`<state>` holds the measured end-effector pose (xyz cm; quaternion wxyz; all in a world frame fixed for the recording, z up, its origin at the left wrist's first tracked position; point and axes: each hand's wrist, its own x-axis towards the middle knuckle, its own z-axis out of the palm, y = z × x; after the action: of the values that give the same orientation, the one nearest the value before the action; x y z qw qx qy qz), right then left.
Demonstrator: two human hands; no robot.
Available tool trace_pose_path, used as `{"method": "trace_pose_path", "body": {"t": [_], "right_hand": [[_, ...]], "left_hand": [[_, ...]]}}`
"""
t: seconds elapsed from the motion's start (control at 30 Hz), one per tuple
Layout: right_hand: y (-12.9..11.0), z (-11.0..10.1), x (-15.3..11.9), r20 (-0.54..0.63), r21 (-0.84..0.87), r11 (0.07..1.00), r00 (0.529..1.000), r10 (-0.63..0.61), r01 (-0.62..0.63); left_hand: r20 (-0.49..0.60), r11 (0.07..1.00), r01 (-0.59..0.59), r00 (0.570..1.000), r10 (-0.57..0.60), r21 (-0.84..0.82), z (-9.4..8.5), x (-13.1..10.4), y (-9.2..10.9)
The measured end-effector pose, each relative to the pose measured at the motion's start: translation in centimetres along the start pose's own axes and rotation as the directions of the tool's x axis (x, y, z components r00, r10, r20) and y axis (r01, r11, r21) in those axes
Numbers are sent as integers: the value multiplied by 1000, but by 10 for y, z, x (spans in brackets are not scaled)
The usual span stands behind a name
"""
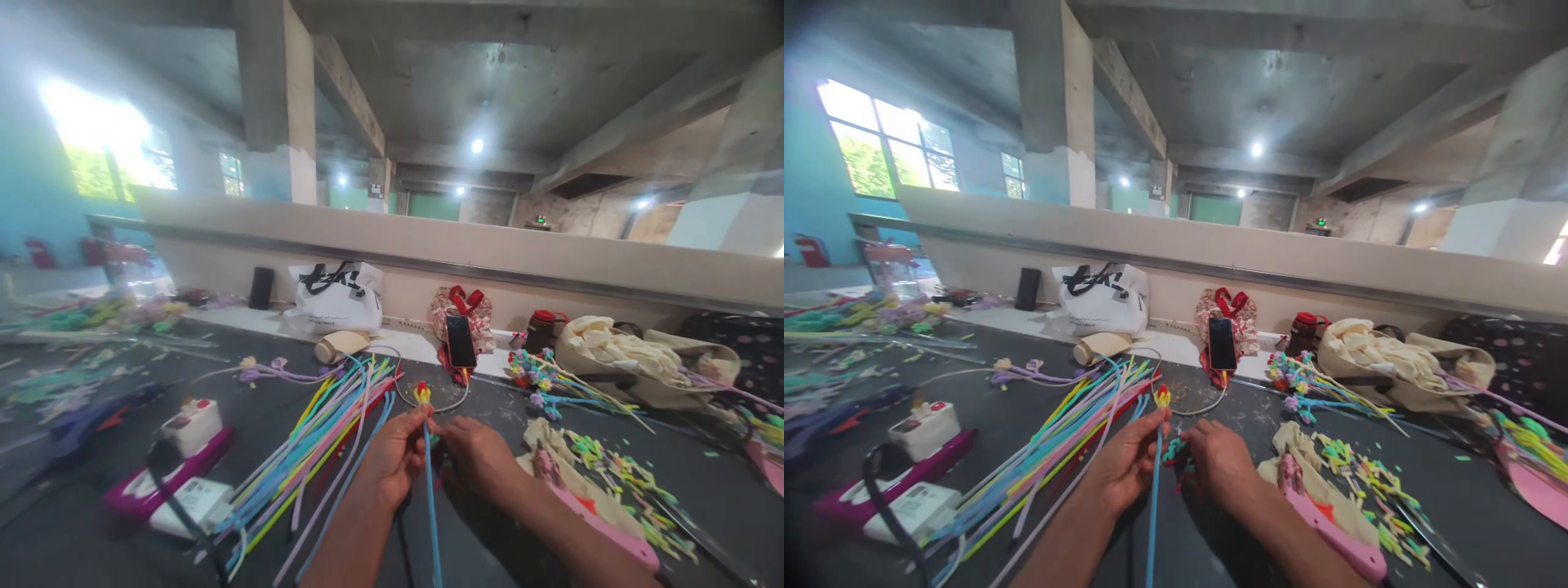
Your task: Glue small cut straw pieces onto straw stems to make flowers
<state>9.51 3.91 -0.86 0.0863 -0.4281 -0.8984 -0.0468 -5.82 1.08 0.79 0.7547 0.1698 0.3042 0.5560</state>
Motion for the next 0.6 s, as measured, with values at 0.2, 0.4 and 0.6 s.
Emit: {"method": "trace_pose_path", "body": {"t": [0.2,0.4,0.6], "right_hand": [[-9,22,14,32,25,990,990,-138,138],[4,11,2,28,-7,1000,1000,0,0],[19,-5,-16,-46,107,988,992,116,-111]], "left_hand": [[26,999,5,1000,-6,49,-1,1,-4],[13,997,7,1000,-8,79,-3,1,-3],[6,991,15,1000,-16,134,1,1,-11]]}}
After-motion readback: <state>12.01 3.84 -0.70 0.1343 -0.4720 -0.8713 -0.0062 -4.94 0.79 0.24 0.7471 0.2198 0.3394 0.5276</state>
